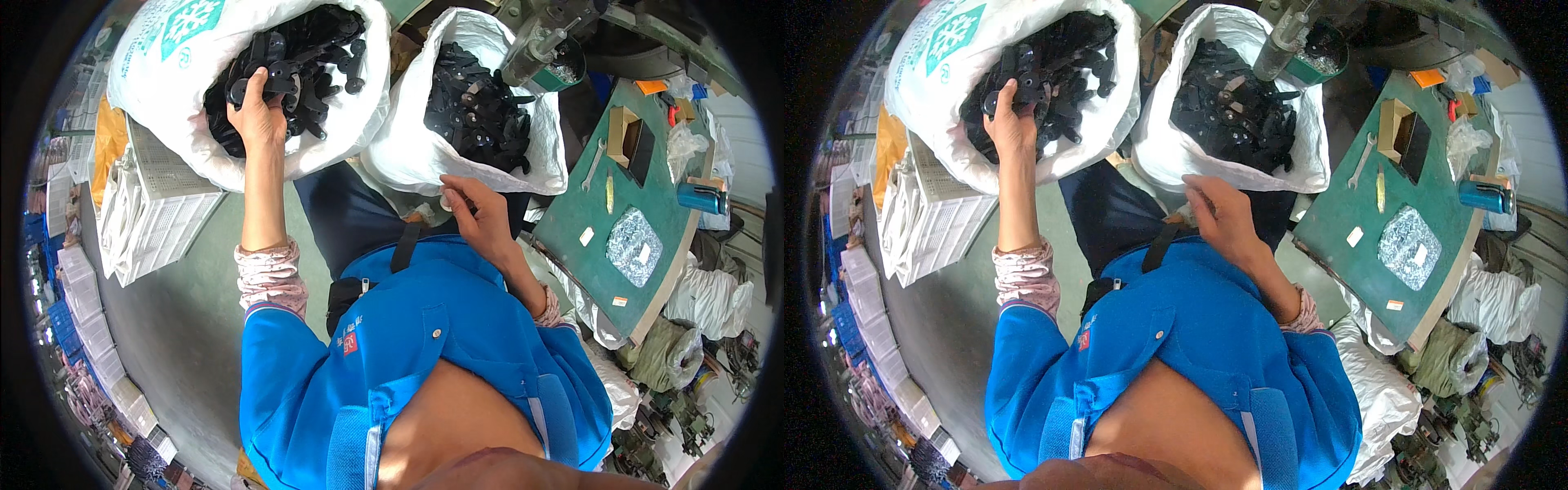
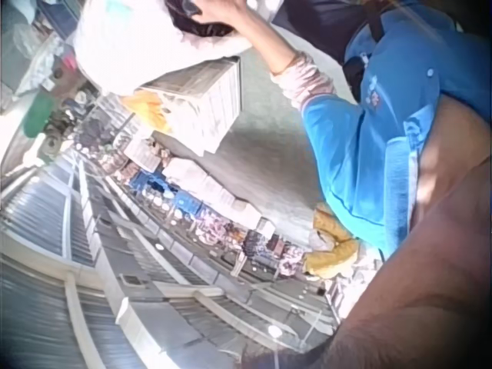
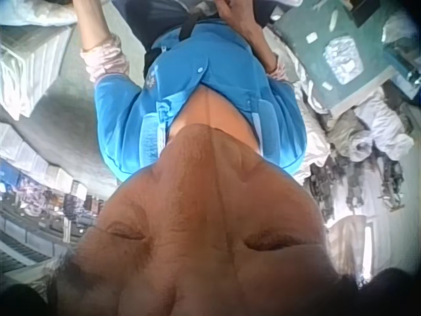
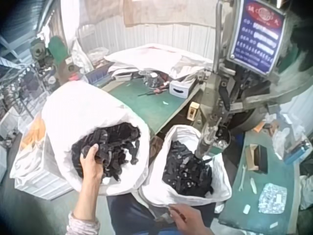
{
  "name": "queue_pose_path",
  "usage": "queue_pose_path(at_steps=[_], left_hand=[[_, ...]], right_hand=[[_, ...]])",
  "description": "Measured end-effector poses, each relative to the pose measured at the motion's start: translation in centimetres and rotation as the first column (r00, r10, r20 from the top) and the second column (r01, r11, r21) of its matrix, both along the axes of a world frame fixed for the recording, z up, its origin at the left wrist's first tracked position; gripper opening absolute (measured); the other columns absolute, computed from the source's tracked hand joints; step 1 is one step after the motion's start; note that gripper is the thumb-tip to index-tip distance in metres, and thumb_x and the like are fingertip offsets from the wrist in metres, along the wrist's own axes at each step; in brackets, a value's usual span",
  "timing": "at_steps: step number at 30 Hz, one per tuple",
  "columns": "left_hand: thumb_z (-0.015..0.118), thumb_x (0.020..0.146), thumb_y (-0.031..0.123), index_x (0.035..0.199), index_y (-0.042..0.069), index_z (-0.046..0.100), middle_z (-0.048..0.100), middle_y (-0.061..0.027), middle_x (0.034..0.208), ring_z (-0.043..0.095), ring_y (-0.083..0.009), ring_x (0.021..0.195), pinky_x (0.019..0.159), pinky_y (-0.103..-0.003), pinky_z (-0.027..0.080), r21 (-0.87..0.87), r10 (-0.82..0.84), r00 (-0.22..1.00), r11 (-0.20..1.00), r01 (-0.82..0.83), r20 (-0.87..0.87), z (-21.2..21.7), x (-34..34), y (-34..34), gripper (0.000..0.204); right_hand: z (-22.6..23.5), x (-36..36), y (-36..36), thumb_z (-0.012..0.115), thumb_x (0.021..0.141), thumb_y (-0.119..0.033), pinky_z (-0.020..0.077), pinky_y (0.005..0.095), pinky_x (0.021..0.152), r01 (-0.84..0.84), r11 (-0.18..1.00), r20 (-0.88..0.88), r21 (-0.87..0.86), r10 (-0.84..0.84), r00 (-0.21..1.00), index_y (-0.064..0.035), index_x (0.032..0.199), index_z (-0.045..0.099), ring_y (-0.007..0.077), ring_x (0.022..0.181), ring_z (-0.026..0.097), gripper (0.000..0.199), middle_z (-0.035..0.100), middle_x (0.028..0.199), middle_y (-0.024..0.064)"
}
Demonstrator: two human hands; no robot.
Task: The person repeatedly picks small black plastic parts from a white sack, places them into a machine, and then transfers the processed parts into a second white sack. The person handles the parts one at a time in a repetitive cycle.
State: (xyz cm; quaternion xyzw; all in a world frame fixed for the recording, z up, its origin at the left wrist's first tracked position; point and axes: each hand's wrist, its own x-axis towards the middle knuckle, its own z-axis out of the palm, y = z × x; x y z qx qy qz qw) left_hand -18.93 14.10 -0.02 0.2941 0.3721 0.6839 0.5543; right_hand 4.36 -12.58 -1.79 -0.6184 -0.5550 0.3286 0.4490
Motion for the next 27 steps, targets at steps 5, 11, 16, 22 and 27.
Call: queue_pose_path(at_steps=[5, 11, 16, 22, 27], left_hand=[[0.070, 0.075, -0.003, 0.104, 0.002, 0.054, 0.060, -0.0102, 0.099, 0.064, -0.0243, 0.084, 0.071, -0.044, 0.058, -0.119, 0.020, 0.988, 0.993, -0.002, 0.154, 0.0, -1.4, -0.5, 0.033], [0.070, 0.076, -0.002, 0.102, 0.005, 0.058, 0.062, -0.0070, 0.095, 0.063, -0.0234, 0.088, 0.075, -0.042, 0.052, -0.078, 0.053, 0.998, 0.996, -0.051, 0.016, 0.3, -1.5, -1.4, 0.030], [0.068, 0.077, -0.003, 0.108, 0.005, 0.057, 0.063, -0.0075, 0.097, 0.063, -0.0234, 0.089, 0.076, -0.041, 0.052, 0.020, 0.063, 0.996, 0.998, -0.061, -0.067, 0.7, -1.9, -1.6, 0.034], [0.066, 0.080, -0.001, 0.113, 0.002, 0.054, 0.061, -0.0110, 0.103, 0.063, -0.0241, 0.093, 0.081, -0.048, 0.054, 0.075, 0.017, 0.999, 0.997, -0.014, -0.031, 1.9, -1.8, -2.1, 0.035], [0.062, 0.084, 0.004, 0.108, -0.003, 0.053, 0.062, -0.0147, 0.098, 0.065, -0.0281, 0.088, 0.079, -0.057, 0.057, -0.100, -0.138, 0.947, 0.980, 0.174, 0.288, 1.9, -0.6, -4.0, 0.027]], right_hand=[[-0.1, -0.2, 0.3, 0.058, 0.092, -0.006, 0.0503, 0.0243, 0.067, -0.021, 0.999, 0.015, -0.028, 0.021, 1.000, 0.0015, 0.112, 0.063, 0.0126, 0.078, 0.064, 0.022, 0.066, 0.092, 0.0112], [0.1, -0.4, 0.6, 0.058, 0.091, -0.005, 0.0502, 0.0237, 0.066, -0.035, 0.999, 0.007, -0.015, 0.035, 0.999, 0.0014, 0.111, 0.063, 0.0128, 0.076, 0.065, 0.021, 0.066, 0.092, 0.0112], [-0.1, -0.3, 0.4, 0.058, 0.091, -0.004, 0.0499, 0.0234, 0.065, -0.017, 1.000, 0.011, -0.027, 0.017, 1.000, 0.0010, 0.111, 0.063, 0.0127, 0.076, 0.064, 0.021, 0.066, 0.092, 0.0112], [-0.4, -0.6, 0.5, 0.058, 0.091, -0.004, 0.0497, 0.0231, 0.066, -0.031, 0.999, 0.005, -0.027, 0.031, 0.999, 0.0010, 0.110, 0.063, 0.0122, 0.076, 0.064, 0.020, 0.066, 0.092, 0.0111], [0.2, -0.6, 0.7, 0.058, 0.092, -0.006, 0.0496, 0.0233, 0.066, -0.027, 0.999, -0.004, -0.047, 0.027, 1.000, 0.0007, 0.110, 0.063, 0.0118, 0.076, 0.064, 0.021, 0.066, 0.092, 0.0112]])
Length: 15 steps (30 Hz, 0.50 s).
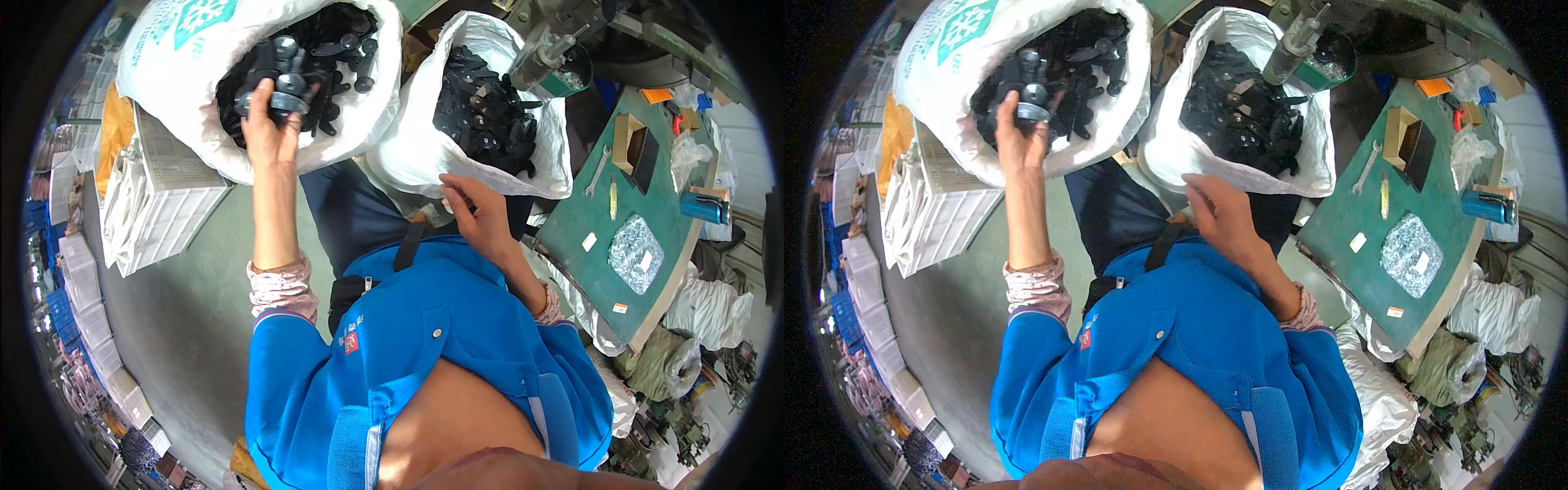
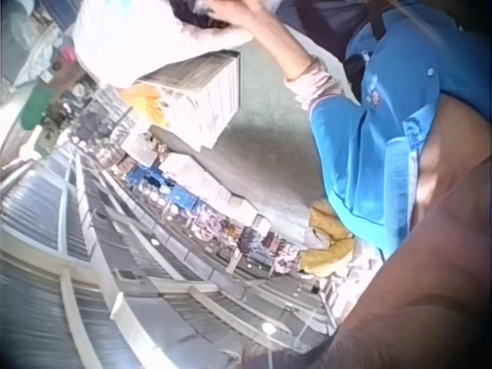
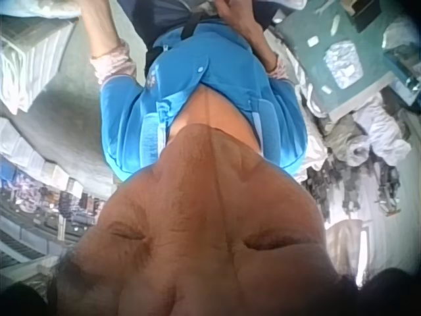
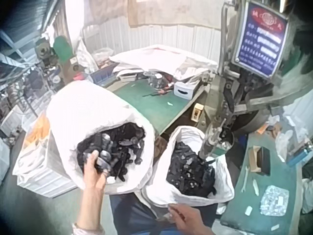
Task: The person repeatedly picks small black plastic parts from a white sack, places them into a machine, and then transfers the processed parts into a second white sack. The person handles the parts one at a time in a repetitive cycle.
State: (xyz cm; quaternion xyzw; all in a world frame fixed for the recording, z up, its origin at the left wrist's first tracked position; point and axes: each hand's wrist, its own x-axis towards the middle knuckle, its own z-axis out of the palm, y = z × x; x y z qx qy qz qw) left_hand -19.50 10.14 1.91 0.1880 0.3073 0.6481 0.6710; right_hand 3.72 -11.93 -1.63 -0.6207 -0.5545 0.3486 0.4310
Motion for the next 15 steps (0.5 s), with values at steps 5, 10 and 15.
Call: queue_pose_path(at_steps=[5, 10, 15], left_hand=[[0.061, 0.086, 0.014, 0.124, -0.007, 0.045, 0.059, -0.0242, 0.113, 0.063, -0.0340, 0.101, 0.079, -0.056, 0.057, -0.015, -0.378, 0.892, 0.919, 0.393, 0.247, -1.7, 3.1, -2.6, 0.046], [0.061, 0.086, 0.016, 0.125, -0.008, 0.045, 0.057, -0.0307, 0.111, 0.062, -0.0369, 0.102, 0.070, -0.049, 0.061, -0.033, -0.551, 0.776, 0.809, 0.587, 0.307, -1.4, 6.2, -4.9, 0.049], [0.057, 0.087, 0.016, 0.128, -0.009, 0.042, 0.057, -0.0282, 0.116, 0.061, -0.0405, 0.103, 0.075, -0.055, 0.057, -0.054, -0.657, 0.665, 0.696, 0.716, 0.356, -1.7, 8.4, -6.4, 0.051]], right_hand=[[1.0, 0.8, 1.4, 0.059, 0.089, -0.006, 0.0486, 0.0260, 0.061, 0.087, 0.991, -0.070, 0.099, -0.080, 0.994, -0.0009, 0.107, 0.065, 0.0169, 0.071, 0.063, 0.020, 0.066, 0.090, 0.0124], [2.8, 1.9, 3.0, 0.059, 0.090, -0.007, 0.0495, 0.0247, 0.065, 0.130, 0.981, -0.160, 0.147, -0.106, 0.981, 0.0009, 0.108, 0.064, 0.0141, 0.078, 0.066, 0.021, 0.068, 0.091, 0.0116], [3.6, 3.0, 4.5, 0.057, 0.093, -0.012, 0.0473, 0.0224, 0.073, 0.177, 0.975, -0.284, 0.137, -0.132, 0.950, 0.0025, 0.115, 0.060, 0.0082, 0.085, 0.060, 0.027, 0.066, 0.094, 0.0071]])
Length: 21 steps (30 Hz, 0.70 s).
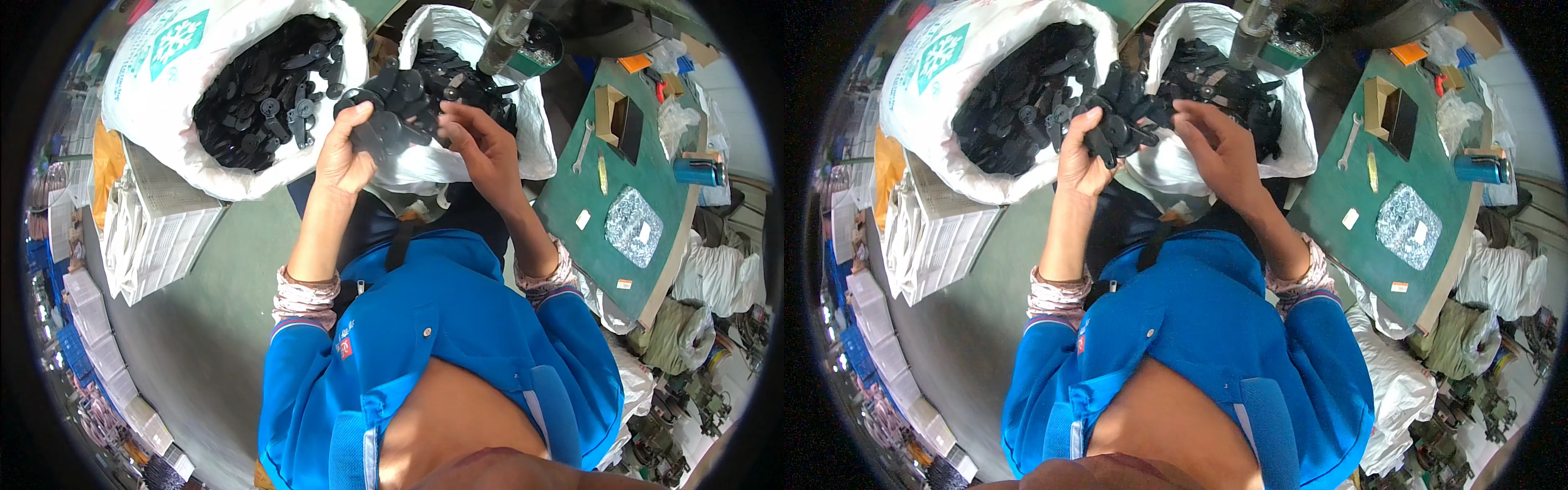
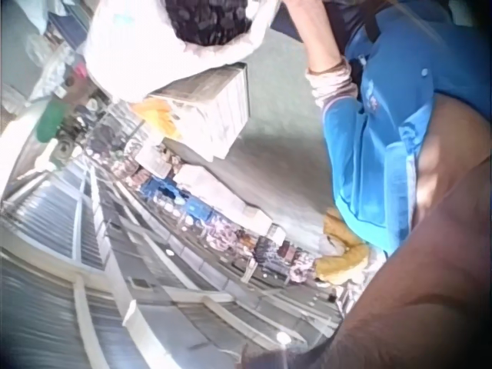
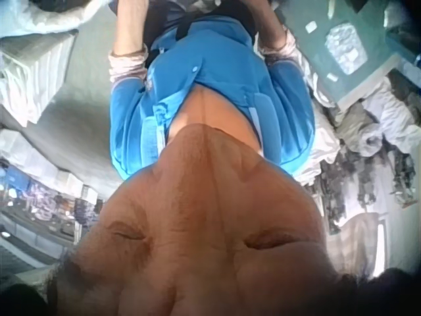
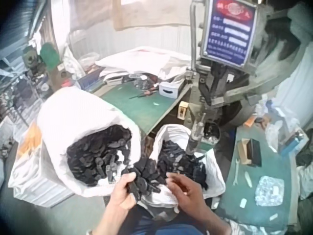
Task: The person repeatedly picks small black plastic parts from a white sack, places them into a machine, and then transfers the processed parts into a second white sack. The person handles the parts one at a time in a repetitive cycle.
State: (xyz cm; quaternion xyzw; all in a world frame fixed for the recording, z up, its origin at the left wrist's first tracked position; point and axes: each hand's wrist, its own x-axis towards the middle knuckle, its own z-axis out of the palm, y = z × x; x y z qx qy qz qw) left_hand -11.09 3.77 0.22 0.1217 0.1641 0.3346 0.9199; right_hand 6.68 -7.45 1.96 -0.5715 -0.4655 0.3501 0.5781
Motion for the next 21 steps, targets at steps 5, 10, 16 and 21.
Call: queue_pose_path(at_steps=[5, 10, 16, 21], left_hand=[[0.063, 0.082, 0.011, 0.124, -0.005, 0.049, 0.061, -0.0179, 0.113, 0.064, -0.0254, 0.099, 0.085, -0.036, 0.055, 0.160, -0.123, 0.987, 0.977, 0.138, -0.100, 1.5, 2.1, -2.0, 0.047], [0.062, 0.082, 0.007, 0.126, -0.003, 0.049, 0.061, -0.0152, 0.114, 0.064, -0.0218, 0.099, 0.082, -0.033, 0.056, 0.209, -0.158, 0.979, 0.961, 0.183, -0.130, 1.7, 3.2, -2.9, 0.047], [0.063, 0.082, 0.009, 0.127, -0.002, 0.049, 0.062, -0.0152, 0.112, 0.064, -0.0223, 0.100, 0.081, -0.033, 0.057, 0.257, -0.113, 0.977, 0.953, 0.159, -0.182, 1.9, 3.8, -3.0, 0.048], [0.065, 0.082, 0.015, 0.126, -0.003, 0.049, 0.062, -0.0160, 0.111, 0.064, -0.0227, 0.097, 0.082, -0.033, 0.055, 0.187, -0.072, 0.973, 0.976, 0.114, -0.220, 1.5, 3.8, -2.5, 0.050]], right_hand=[[-0.5, 2.2, 1.0, 0.049, 0.097, -0.019, 0.0452, 0.0239, 0.075, -0.143, 0.989, -0.112, -0.031, 0.139, 0.984, 0.0004, 0.119, 0.057, 0.0095, 0.086, 0.056, 0.030, 0.062, 0.098, 0.0051], [0.3, 3.7, 0.2, 0.045, 0.099, -0.018, 0.0445, 0.0255, 0.081, -0.315, 0.949, -0.074, -0.025, 0.312, 0.947, 0.0000, 0.123, 0.054, 0.0110, 0.093, 0.055, 0.031, 0.061, 0.104, 0.0050], [-0.1, 4.3, -1.1, 0.045, 0.096, -0.008, 0.0477, 0.0264, 0.081, -0.222, 0.975, -0.102, -0.012, 0.220, 0.970, 0.0005, 0.131, 0.048, 0.0130, 0.093, 0.058, 0.036, 0.060, 0.111, 0.0083], [0.0, 4.4, -1.9, 0.046, 0.095, -0.008, 0.0515, 0.0294, 0.078, -0.169, 0.982, -0.349, -0.084, 0.130, 0.928, -0.0005, 0.130, 0.049, 0.0169, 0.090, 0.062, 0.036, 0.062, 0.107, 0.0111]])
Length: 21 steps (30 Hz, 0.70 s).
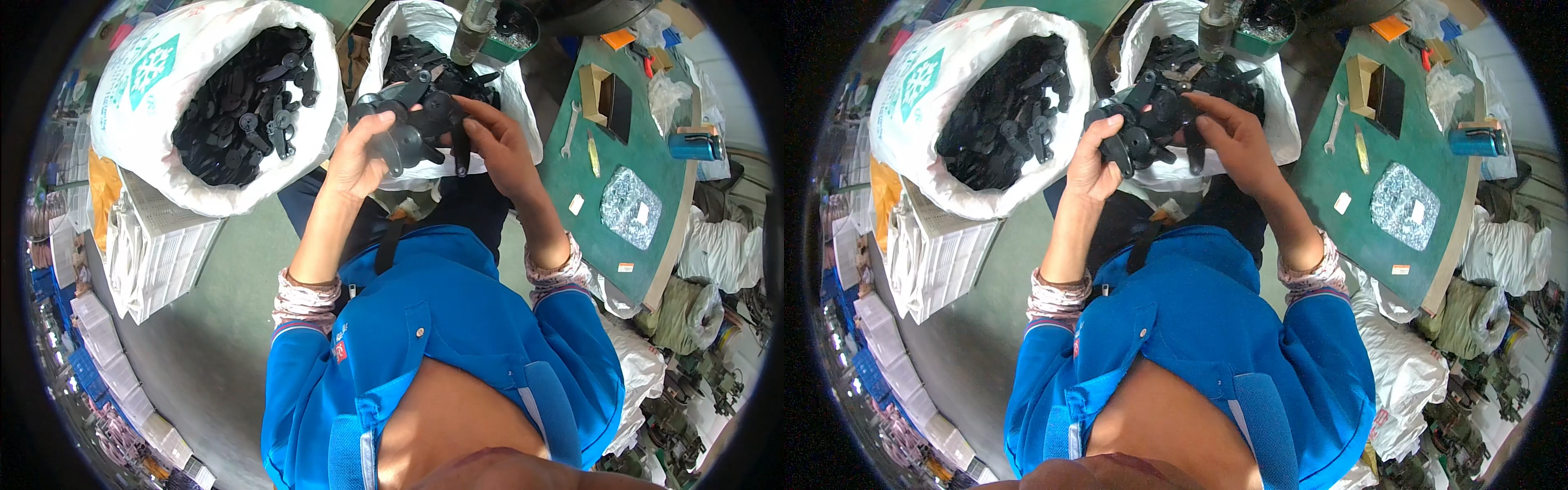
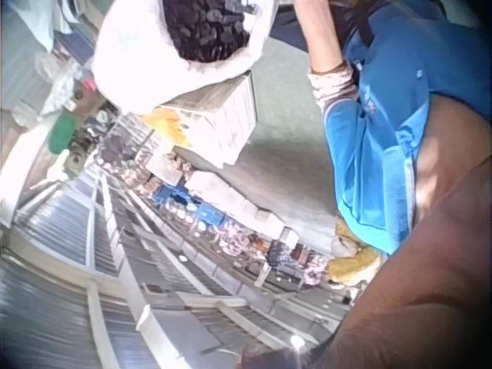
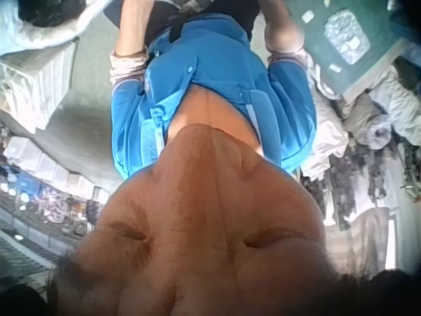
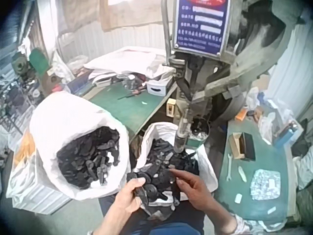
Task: The person repeatedly picks small black plastic parts from a white sack, places them into a machine, and then transfers the processed parts into a second white sack. The person handles the parts one at a time in a repetitive cycle.
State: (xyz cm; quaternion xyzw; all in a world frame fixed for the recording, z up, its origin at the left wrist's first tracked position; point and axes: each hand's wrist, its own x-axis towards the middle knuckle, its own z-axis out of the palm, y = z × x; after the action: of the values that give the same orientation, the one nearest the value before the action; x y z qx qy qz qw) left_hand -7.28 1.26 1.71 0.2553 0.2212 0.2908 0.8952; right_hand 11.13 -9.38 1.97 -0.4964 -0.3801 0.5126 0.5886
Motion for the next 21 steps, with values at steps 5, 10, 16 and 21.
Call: queue_pose_path(at_steps=[5, 10, 16, 21], left_hand=[[0.061, 0.083, 0.018, 0.122, -0.007, 0.050, 0.062, -0.0199, 0.108, 0.065, -0.0283, 0.094, 0.078, -0.044, 0.056, -0.067, -0.017, 0.999, 0.998, 0.019, 0.040, -1.0, -0.2, 0.6, 0.047], [0.056, 0.085, 0.022, 0.121, -0.007, 0.050, 0.064, -0.0218, 0.104, 0.067, -0.0357, 0.087, 0.065, -0.054, 0.059, -0.176, -0.119, 0.981, 0.974, 0.145, 0.152, -2.7, -0.5, 1.7, 0.046], [0.060, 0.082, 0.024, 0.119, -0.006, 0.052, 0.061, -0.0207, 0.104, 0.066, -0.0329, 0.084, 0.062, -0.047, 0.060, -0.185, -0.295, 0.921, 0.920, 0.346, 0.256, -0.1, 0.8, 0.3, 0.049], [0.059, 0.082, 0.026, 0.125, -0.007, 0.048, 0.062, -0.0220, 0.107, 0.065, -0.0335, 0.092, 0.074, -0.047, 0.058, -0.235, -0.218, 0.931, 0.927, 0.291, 0.294, -0.7, 0.8, 0.3, 0.055]], right_hand=[[-0.4, 1.1, -0.3, 0.047, 0.098, -0.014, 0.0516, 0.0300, 0.076, 0.057, 0.998, -0.243, -0.033, -0.063, 0.968, 0.0009, 0.124, 0.052, 0.0175, 0.086, 0.061, 0.031, 0.063, 0.097, 0.0110], [1.8, 1.6, -0.8, 0.055, 0.091, -0.006, 0.0519, 0.0325, 0.082, 0.003, 0.937, 0.383, 0.350, -0.146, 0.912, -0.0024, 0.118, 0.056, 0.0211, 0.094, 0.062, 0.027, 0.060, 0.106, 0.0121], [6.2, 1.9, 0.4, 0.064, 0.081, 0.000, 0.0519, 0.0346, 0.080, -0.425, 0.775, 0.800, 0.467, -0.166, 0.577, -0.0071, 0.122, 0.057, 0.0288, 0.101, 0.059, 0.042, 0.057, 0.115, 0.0146], [7.2, 2.3, -0.7, 0.069, 0.075, 0.001, 0.0521, 0.0345, 0.070, -0.519, 0.713, 0.851, 0.472, -0.214, 0.480, -0.0037, 0.112, 0.063, 0.0284, 0.088, 0.062, 0.038, 0.059, 0.111, 0.0158]])
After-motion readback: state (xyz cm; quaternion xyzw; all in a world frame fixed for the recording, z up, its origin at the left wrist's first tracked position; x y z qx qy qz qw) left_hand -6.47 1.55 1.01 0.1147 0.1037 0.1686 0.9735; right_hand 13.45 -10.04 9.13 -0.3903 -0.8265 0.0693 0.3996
